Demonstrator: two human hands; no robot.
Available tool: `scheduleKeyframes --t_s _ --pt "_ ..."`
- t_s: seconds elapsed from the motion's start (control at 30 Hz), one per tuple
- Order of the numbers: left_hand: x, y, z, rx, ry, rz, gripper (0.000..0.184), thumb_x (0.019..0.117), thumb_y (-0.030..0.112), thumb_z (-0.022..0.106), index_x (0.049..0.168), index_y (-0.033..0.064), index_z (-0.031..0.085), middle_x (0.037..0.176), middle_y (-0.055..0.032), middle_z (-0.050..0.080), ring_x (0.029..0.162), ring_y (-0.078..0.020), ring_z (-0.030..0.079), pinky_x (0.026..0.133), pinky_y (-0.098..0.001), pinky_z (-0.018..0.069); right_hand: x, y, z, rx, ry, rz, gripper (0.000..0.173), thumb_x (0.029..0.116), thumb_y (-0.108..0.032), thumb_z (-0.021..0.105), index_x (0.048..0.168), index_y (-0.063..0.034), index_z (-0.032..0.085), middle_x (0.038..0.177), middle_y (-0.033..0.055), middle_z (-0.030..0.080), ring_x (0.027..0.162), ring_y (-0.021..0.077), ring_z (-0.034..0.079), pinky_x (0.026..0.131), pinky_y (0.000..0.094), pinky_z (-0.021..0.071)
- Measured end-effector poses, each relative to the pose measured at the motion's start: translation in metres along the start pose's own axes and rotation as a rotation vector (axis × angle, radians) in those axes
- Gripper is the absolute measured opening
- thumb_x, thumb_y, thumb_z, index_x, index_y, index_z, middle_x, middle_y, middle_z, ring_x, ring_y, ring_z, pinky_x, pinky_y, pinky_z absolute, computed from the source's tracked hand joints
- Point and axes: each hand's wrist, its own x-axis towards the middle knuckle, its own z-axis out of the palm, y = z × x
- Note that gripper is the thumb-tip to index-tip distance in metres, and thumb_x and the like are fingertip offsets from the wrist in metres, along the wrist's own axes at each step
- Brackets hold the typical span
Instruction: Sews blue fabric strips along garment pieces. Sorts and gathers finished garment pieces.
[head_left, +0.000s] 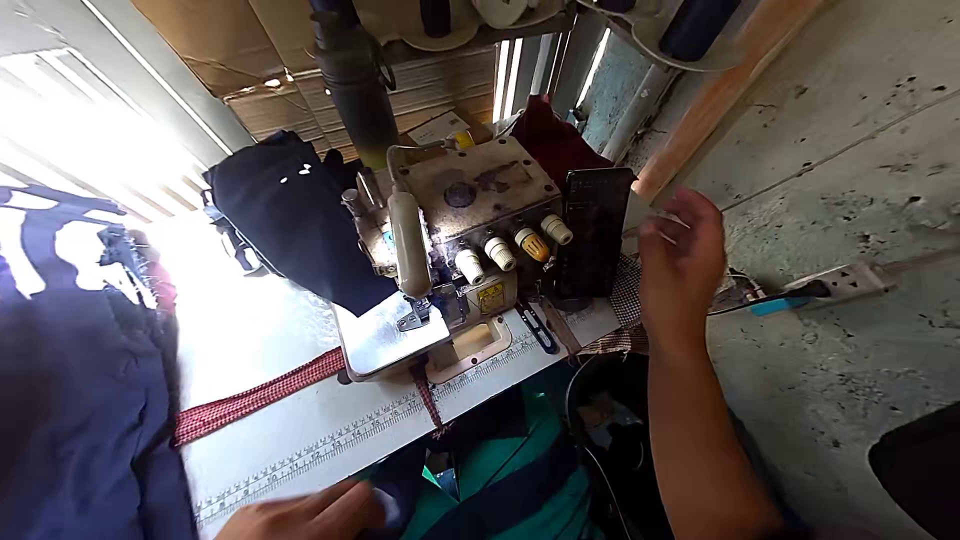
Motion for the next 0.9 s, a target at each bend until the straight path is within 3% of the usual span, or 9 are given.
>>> scheduleKeyframes --t_s 0.07,0.13,0.23,0.37,0.53,0.7,0.9 --pt "0.031 -0.007 0.023 0.18 0.009 0.019 0.021 0.0968 0.028 0.065 0.088 0.0083 0.065 0.071 -0.0076 0.062 0.055 -0.0255 0.062 0.043 -0.0435 0.0447 0.018 0.004 0.009 0.033 -0.088 0.055 0.057 0.103 -0.033 0.058 0.153 -0.0116 0.041 0.135 0.0094 0.06 0.102 0.0158 0.067 0.083 0.0359 0.0584" --pt "0.044 -0.018 0.041 0.243 0.055 0.065 0.021 0.0919 0.031 0.065 0.081 0.0133 0.062 0.065 -0.0015 0.057 0.049 -0.0198 0.058 0.039 -0.0386 0.0418 0.027 0.002 0.02 0.062 -0.119 0.076 0.055 0.1018 -0.031 0.063 0.151 -0.0148 0.046 0.121 0.0061 0.065 0.082 0.0141 0.068 0.069 0.0335 0.0594" --pt "0.047 -0.024 0.052 0.142 0.029 0.096 0.023 0.0911 0.034 0.068 0.081 0.0143 0.062 0.065 0.0002 0.058 0.05 -0.0166 0.058 0.04 -0.036 0.0434 0.032 -0.002 0.029 0.035 -0.123 0.066 0.057 0.0985 -0.031 0.069 0.15 -0.0177 0.048 0.113 0.0043 0.067 0.079 0.0139 0.069 0.064 0.0318 0.06" --pt "0.035 -0.038 0.061 0.153 0.052 -0.003 0.024 0.09 0.037 0.069 0.085 0.0137 0.065 0.068 0.0001 0.062 0.052 -0.017 0.061 0.041 -0.0376 0.0466 0.032 0.003 0.032 0.047 -0.112 0.069 0.056 0.0976 -0.029 0.071 0.148 -0.0231 0.049 0.109 0.0042 0.067 0.07 0.0145 0.069 0.056 0.032 0.0611" --pt "0.014 -0.045 0.048 -0.013 0.049 -0.05 0.023 0.0944 0.032 0.07 0.092 0.0084 0.068 0.074 -0.0067 0.067 0.06 -0.0187 0.064 0.049 -0.0385 0.0502 0.021 0.012 0.022 0.069 -0.089 0.068 0.057 0.1031 -0.029 0.062 0.155 -0.0186 0.042 0.12 0.003 0.067 0.084 0.0115 0.068 0.07 0.0295 0.0591" --pt "-0.002 -0.032 0.006 -0.089 0.022 -0.09 0.024 0.0911 0.021 0.075 0.088 -0.0026 0.069 0.077 -0.0166 0.068 0.064 -0.0242 0.065 0.056 -0.0408 0.051 -0.019 0.031 0.012 0.091 -0.076 0.133 0.053 0.1014 -0.023 0.062 0.151 -0.0117 0.048 0.121 0.006 0.066 0.094 0.0102 0.068 0.081 0.0284 0.058" --pt "0.009 -0.023 -0.019 -0.11 -0.018 0.03 0.03 0.0934 0.028 0.074 0.085 -0.0006 0.067 0.074 -0.0134 0.067 0.062 -0.0179 0.062 0.054 -0.0347 0.0484 -0.038 0.03 0.021 0.16 -0.097 0.178 0.053 0.0996 -0.017 0.064 0.149 -0.0068 0.048 0.118 0.0072 0.068 0.101 0.0107 0.069 0.087 0.0282 0.0591"
